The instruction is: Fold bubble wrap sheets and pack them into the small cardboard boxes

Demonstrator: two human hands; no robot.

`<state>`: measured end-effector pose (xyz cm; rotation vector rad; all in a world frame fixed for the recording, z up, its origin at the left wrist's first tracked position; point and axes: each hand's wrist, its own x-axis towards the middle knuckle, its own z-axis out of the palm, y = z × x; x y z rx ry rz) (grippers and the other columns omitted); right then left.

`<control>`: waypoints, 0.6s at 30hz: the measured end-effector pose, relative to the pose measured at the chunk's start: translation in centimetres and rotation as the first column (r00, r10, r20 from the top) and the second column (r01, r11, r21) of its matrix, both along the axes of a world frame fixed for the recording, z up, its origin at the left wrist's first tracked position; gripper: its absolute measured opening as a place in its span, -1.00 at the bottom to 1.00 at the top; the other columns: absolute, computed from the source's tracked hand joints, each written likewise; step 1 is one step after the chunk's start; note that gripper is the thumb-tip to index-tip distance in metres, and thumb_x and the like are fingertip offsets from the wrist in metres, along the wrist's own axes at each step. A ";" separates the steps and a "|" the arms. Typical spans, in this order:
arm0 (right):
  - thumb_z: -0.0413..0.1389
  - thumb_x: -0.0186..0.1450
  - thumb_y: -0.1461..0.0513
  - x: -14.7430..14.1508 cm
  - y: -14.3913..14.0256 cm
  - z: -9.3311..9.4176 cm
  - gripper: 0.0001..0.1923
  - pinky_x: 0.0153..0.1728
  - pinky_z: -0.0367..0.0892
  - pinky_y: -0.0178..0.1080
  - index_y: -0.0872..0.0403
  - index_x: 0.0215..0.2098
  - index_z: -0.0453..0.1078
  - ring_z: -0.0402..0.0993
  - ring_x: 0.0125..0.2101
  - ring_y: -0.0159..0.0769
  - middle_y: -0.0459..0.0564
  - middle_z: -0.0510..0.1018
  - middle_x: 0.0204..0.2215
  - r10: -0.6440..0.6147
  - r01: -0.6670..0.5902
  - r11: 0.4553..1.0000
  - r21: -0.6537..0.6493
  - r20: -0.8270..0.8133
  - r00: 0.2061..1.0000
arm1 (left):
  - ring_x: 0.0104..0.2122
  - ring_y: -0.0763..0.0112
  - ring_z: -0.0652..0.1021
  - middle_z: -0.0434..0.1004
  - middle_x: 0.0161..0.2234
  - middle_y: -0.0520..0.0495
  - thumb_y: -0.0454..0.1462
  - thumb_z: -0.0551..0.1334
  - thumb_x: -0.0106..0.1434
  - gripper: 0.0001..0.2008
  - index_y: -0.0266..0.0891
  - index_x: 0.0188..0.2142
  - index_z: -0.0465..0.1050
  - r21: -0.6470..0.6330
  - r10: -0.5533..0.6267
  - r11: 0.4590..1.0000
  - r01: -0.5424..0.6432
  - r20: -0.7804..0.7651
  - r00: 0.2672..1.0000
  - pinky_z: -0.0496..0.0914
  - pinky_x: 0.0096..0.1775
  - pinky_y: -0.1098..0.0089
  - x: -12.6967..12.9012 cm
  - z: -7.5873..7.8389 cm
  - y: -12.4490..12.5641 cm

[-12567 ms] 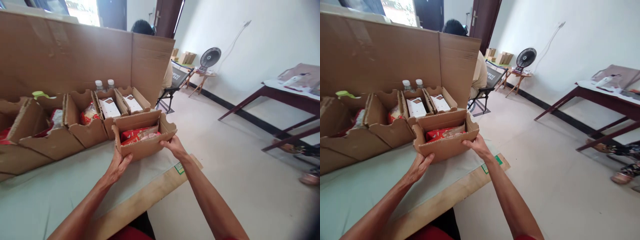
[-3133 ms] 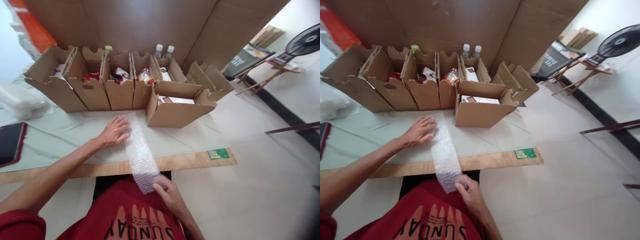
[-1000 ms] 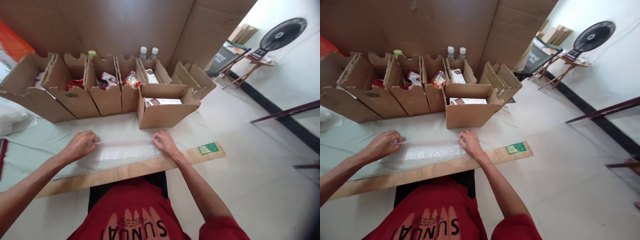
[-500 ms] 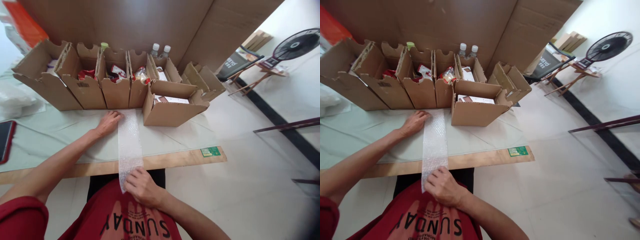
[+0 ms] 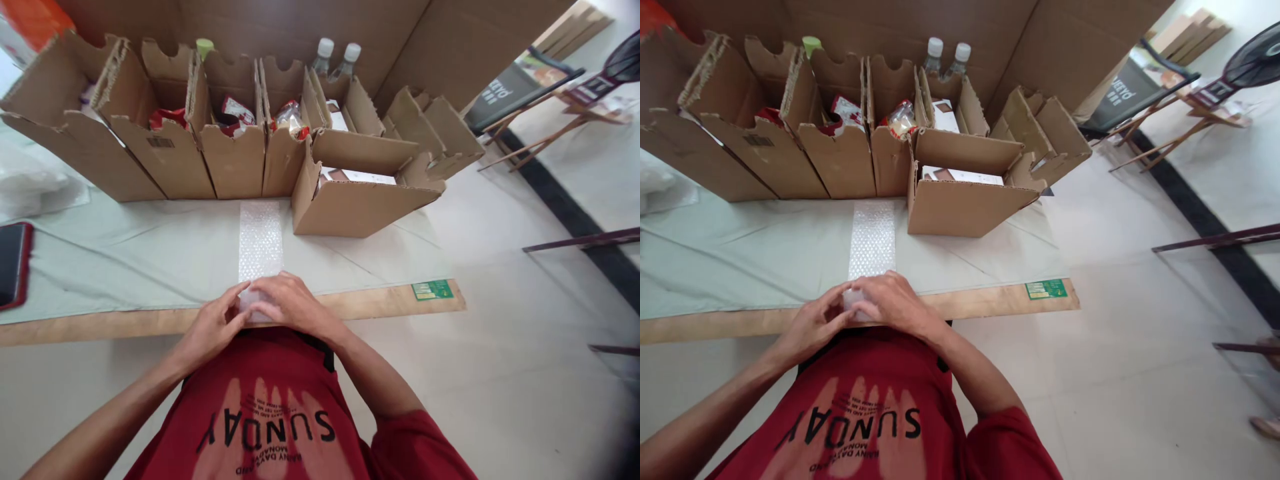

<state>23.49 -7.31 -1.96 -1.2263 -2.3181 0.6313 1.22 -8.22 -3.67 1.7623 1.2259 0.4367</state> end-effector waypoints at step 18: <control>0.08 0.47 0.31 1.0 -4.4 -4.4 -0.78 0.08 0.29 -0.05 0.08 0.02 0.52 0.47 0.09 -0.14 0.12 0.64 0.04 -0.144 0.118 0.947 0.298 0.066 0.987 | -0.16 0.17 0.62 0.60 -0.03 -0.22 -0.11 0.28 0.36 -0.34 -0.17 0.38 0.16 0.600 0.201 0.795 -0.096 -0.112 0.973 0.51 -0.12 0.20 0.7 -2.2 0.1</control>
